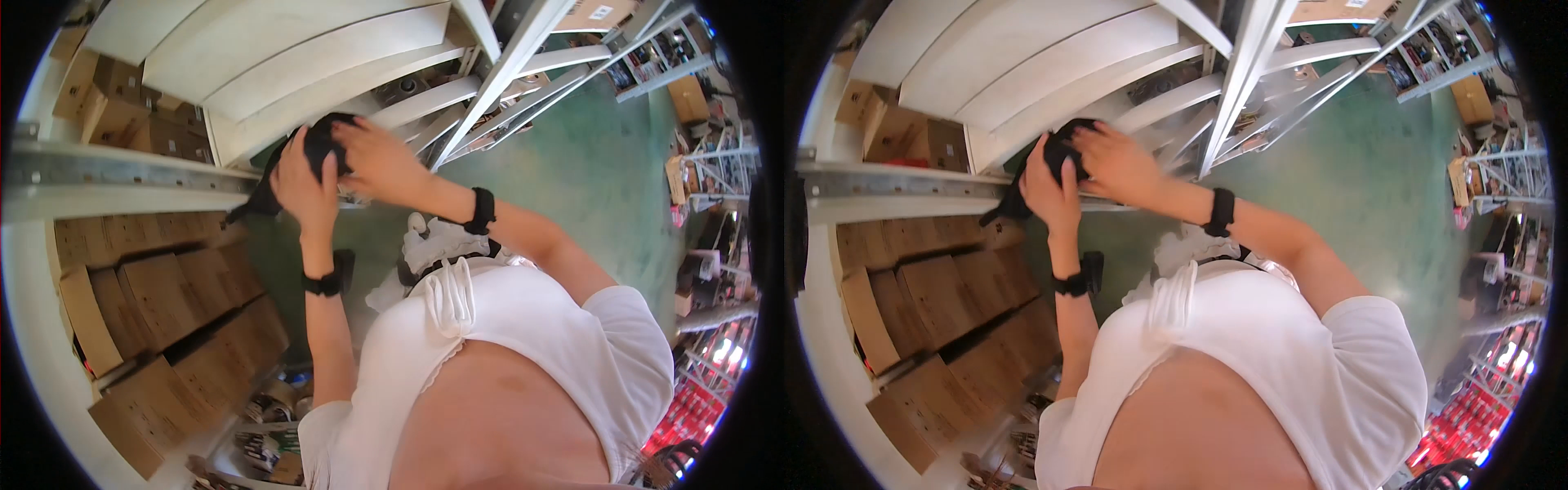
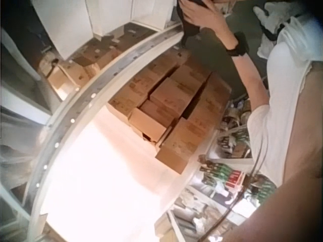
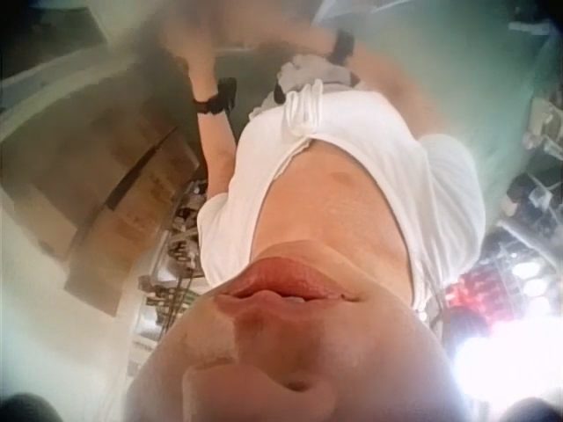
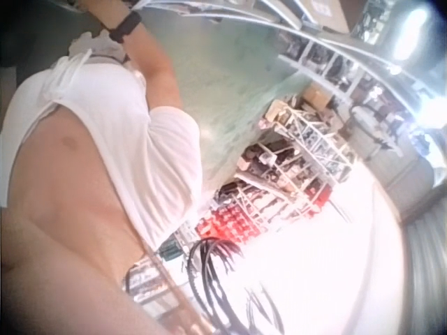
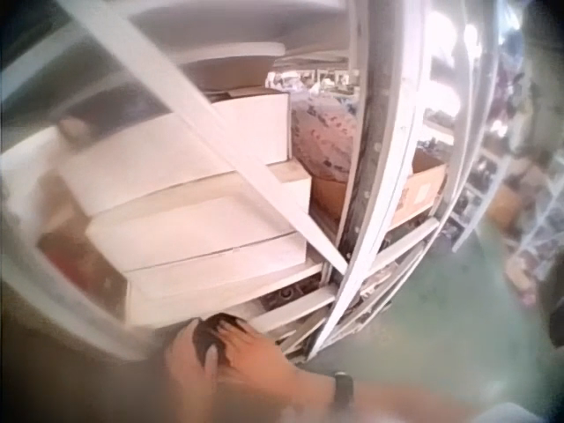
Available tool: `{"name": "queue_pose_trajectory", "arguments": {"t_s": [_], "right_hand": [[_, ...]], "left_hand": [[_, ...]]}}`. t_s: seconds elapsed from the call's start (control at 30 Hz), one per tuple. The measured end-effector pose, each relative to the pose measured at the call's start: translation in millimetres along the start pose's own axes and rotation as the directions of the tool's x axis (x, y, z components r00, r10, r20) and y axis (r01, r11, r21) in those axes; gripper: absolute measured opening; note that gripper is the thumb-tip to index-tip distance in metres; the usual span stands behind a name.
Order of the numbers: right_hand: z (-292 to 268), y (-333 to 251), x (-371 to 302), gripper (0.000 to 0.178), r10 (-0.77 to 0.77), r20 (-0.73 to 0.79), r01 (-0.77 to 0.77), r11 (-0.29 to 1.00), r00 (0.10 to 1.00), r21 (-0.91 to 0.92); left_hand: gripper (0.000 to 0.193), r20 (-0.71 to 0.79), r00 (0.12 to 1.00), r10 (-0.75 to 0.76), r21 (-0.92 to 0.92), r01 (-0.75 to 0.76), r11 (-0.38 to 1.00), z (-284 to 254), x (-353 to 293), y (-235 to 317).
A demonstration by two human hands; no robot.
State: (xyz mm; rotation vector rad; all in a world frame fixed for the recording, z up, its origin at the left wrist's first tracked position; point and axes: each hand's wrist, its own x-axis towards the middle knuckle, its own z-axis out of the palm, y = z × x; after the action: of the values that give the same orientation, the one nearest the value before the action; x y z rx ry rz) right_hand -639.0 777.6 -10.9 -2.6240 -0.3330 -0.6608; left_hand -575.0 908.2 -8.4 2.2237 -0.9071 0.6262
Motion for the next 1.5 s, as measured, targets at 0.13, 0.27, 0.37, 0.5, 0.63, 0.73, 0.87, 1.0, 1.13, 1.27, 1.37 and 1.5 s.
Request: {"name": "queue_pose_trajectory", "arguments": {"t_s": [0.13, 0.27, 0.37, 0.5, 0.63, 0.73, 0.87, 1.0, 1.13, 1.27, 1.37, 1.5], "right_hand": [[-36, 22, -17, 0.035, 0.060, -0.005, -0.060, 0.995, 0.998, -0.075], [-67, 46, -48, 0.035, 0.045, -0.124, -0.053, 0.997, 0.991, -0.064], [-78, 46, -69, 0.035, 0.060, -0.080, -0.061, 0.998, 0.995, -0.017], [-57, 63, -96, 0.026, 0.022, 0.282, -0.039, 0.998, 0.959, 0.054], [-33, 74, -118, 0.022, -0.010, 0.568, -0.037, 0.997, 0.823, 0.072], [-37, 80, -118, 0.020, 0.006, 0.543, -0.050, 0.997, 0.839, 0.065], [-55, 87, -119, 0.028, 0.126, 0.469, -0.144, 0.990, 0.874, 0.004], [-80, 93, -122, 0.044, 0.235, 0.446, -0.244, 0.969, 0.864, -0.037], [-93, 98, -121, 0.047, 0.231, 0.380, -0.257, 0.966, 0.896, 0.019], [-104, 114, -138, 0.039, 0.227, 0.320, -0.261, 0.963, 0.920, 0.066], [-114, 124, -144, 0.029, 0.252, 0.277, -0.261, 0.965, 0.927, -0.003], [-111, 130, -150, 0.025, 0.386, 0.363, -0.384, 0.920, 0.848, -0.081]], "left_hand": [[0.049, -0.098, 0.995, 0.007, -0.006, -0.008, 1.000, 35, 5, 33], [0.043, -0.272, 0.961, 0.055, -0.149, -0.098, 0.984, 66, -3, 72], [0.035, -0.250, 0.936, -0.246, -0.594, 0.053, 0.803, 79, -27, 93], [0.028, 0.096, 0.852, -0.514, -0.576, 0.469, 0.670, 93, -80, 94], [0.027, 0.292, 0.762, -0.578, -0.521, 0.634, 0.572, 106, -127, 93], [0.027, 0.308, 0.726, -0.615, -0.570, 0.658, 0.492, 121, -140, 108], [0.028, 0.314, 0.708, -0.632, -0.661, 0.641, 0.390, 138, -117, 135], [0.030, 0.259, 0.696, -0.670, -0.727, 0.597, 0.339, 147, -91, 148], [0.035, 0.082, 0.570, -0.817, -0.890, 0.411, 0.197, 177, -87, 139], [0.036, 0.091, 0.791, -0.606, -0.837, 0.390, 0.384, 171, -56, 154], [0.039, 0.309, 0.819, -0.484, -0.863, 0.455, 0.219, 186, -50, 169], [0.042, -0.132, 0.912, -0.388, -0.690, 0.196, 0.697, 202, -53, 167]]}}
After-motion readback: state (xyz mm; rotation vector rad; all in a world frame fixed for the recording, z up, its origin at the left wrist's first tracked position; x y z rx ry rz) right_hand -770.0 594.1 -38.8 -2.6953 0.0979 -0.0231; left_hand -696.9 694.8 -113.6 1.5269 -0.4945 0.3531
